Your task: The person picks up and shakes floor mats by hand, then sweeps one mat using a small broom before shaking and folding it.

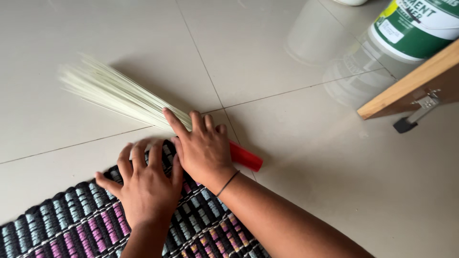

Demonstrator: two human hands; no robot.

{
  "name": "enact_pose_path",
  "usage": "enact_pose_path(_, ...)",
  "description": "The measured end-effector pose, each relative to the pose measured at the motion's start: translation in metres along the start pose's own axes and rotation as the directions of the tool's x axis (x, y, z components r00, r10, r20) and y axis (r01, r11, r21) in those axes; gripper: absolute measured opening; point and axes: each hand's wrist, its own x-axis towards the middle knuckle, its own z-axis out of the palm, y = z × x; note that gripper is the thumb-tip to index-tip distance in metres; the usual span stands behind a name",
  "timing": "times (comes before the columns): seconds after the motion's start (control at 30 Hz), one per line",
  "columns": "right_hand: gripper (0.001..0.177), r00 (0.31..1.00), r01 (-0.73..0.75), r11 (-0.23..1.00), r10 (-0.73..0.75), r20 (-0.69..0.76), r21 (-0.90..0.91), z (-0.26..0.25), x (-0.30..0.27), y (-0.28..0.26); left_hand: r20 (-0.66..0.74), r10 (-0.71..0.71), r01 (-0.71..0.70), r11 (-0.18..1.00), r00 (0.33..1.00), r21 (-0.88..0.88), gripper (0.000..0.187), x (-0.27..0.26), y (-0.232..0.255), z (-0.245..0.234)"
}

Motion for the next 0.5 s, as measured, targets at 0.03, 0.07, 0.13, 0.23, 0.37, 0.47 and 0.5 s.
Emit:
enact_pose_path(0.03, 0.066, 0.999, -0.023, 0.999, 0.022, 0.039, 0.029, -0.001, -0.002, -0.005, 0.035, -0.015, 0.015, 1.000, 0.999, 0.017, 0.060, -0.001, -0.003, -0.003)
enact_pose_path(0.07, 0.069, 0.999, -0.032, 0.996, 0.031, 0.015, 0.082, -0.004, -0.002, -0.006, 0.015, -0.010, 0.010, 0.999, 1.000, -0.032, 0.060, -0.002, -0.004, -0.006)
enact_pose_path(0.13, 0.077, 0.998, -0.043, 0.981, 0.049, -0.031, 0.190, -0.010, 0.001, -0.006, -0.028, -0.004, 0.000, 0.992, 1.000, -0.126, 0.061, -0.002, -0.005, -0.017)
enact_pose_path(0.23, 0.079, 0.985, -0.169, 0.957, 0.157, 0.071, 0.235, -0.016, 0.007, -0.005, 0.363, -0.079, 0.134, 0.982, 0.928, -0.130, 0.062, 0.024, -0.006, -0.041)
enact_pose_path(0.37, 0.067, 0.994, 0.001, 0.960, 0.030, -0.106, 0.280, -0.031, -0.015, -0.007, 0.731, 0.015, 0.154, 0.974, 0.682, -0.164, 0.052, 0.055, -0.013, -0.070)
enact_pose_path(0.47, 0.063, 0.977, 0.076, 0.931, 0.001, -0.212, 0.356, -0.059, -0.030, -0.010, 0.746, 0.232, 0.130, 0.911, 0.625, -0.392, 0.052, 0.071, -0.023, -0.081)
enact_pose_path(0.5, 0.063, 0.976, 0.080, 0.910, 0.010, -0.216, 0.406, -0.072, -0.033, -0.010, 0.757, 0.293, 0.167, 0.869, 0.584, -0.466, 0.055, 0.076, -0.027, -0.087)
